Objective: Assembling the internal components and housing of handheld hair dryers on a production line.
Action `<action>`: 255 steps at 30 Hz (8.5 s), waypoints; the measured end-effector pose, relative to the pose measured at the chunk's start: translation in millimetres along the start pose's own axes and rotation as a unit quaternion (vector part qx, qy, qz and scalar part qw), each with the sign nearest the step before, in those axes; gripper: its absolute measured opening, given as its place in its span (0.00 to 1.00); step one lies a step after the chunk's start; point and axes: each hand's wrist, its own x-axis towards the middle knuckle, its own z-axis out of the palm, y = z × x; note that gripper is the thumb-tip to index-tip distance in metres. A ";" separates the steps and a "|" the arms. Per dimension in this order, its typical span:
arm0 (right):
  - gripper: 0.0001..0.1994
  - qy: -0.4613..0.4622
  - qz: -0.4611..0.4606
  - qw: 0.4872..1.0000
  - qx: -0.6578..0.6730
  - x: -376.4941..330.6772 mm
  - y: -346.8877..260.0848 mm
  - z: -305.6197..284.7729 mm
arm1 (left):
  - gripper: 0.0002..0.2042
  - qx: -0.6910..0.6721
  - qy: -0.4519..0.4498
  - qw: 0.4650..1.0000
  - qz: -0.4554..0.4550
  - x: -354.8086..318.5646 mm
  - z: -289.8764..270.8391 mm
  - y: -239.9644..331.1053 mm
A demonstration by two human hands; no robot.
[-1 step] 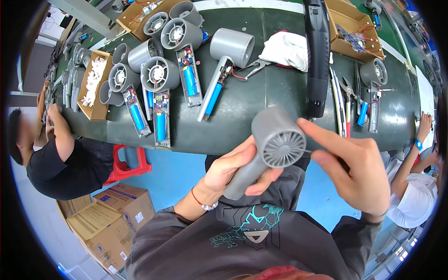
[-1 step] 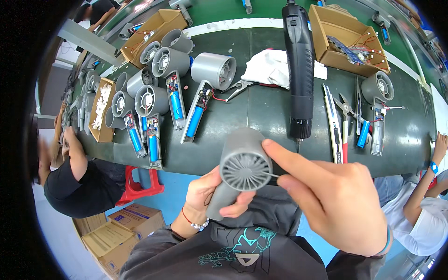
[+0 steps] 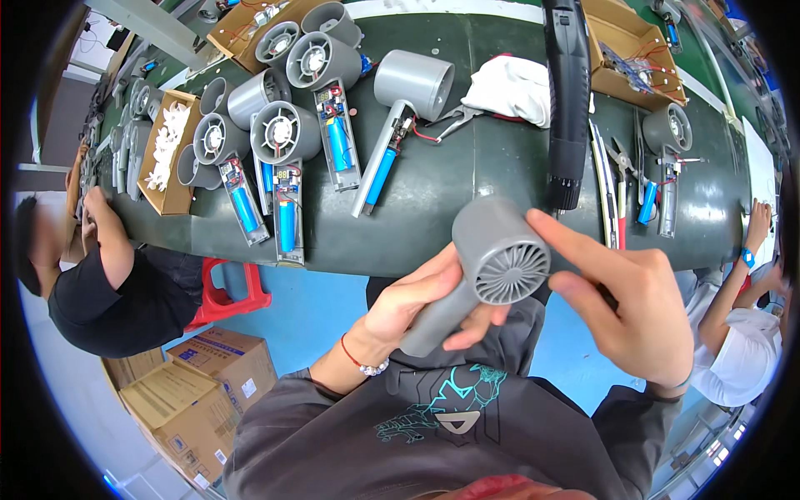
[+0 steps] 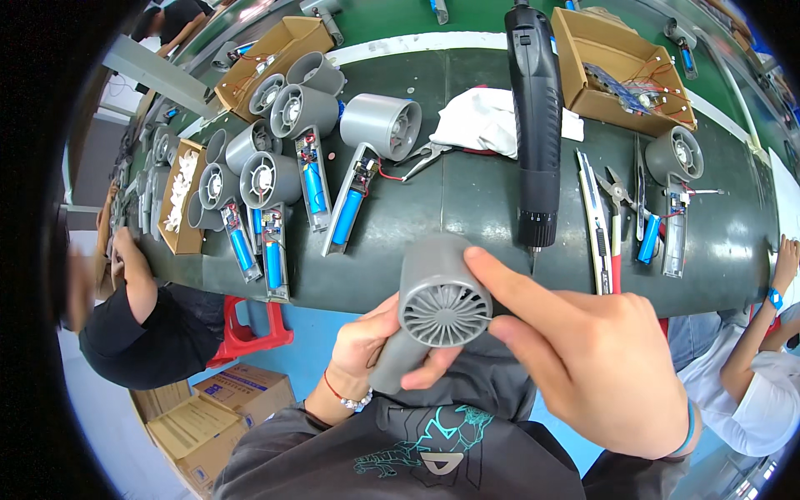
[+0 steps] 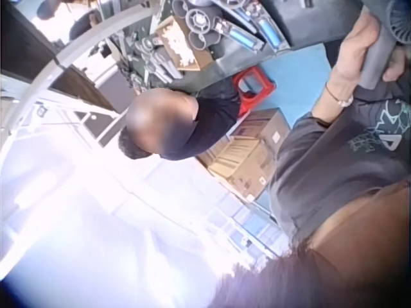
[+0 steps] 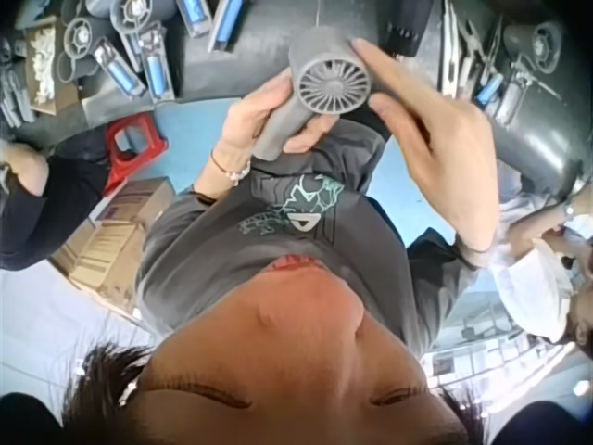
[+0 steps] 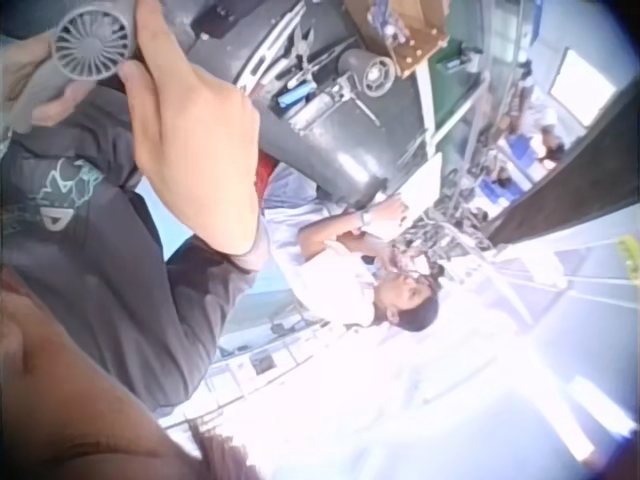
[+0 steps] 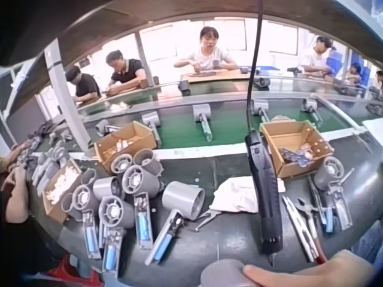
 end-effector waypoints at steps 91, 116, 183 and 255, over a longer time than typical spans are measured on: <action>0.11 0.192 0.195 0.874 -0.401 30.1 103.2 -21.9 | 0.23 -0.121 -0.010 0.993 0.014 46.0 5.5 17.8; 0.14 0.376 -0.155 0.895 0.183 -0.7 26.1 23.4 | 0.31 -0.018 0.019 1.000 -0.009 57.4 4.6 17.6; 0.08 0.308 -0.200 0.923 0.115 37.6 21.5 21.1 | 0.29 -0.025 -0.042 0.998 -0.034 55.3 -2.2 19.6; 0.12 0.252 -0.248 0.935 -0.009 39.1 32.3 10.1 | 0.27 -0.009 -0.011 0.998 -0.058 53.0 -2.3 22.2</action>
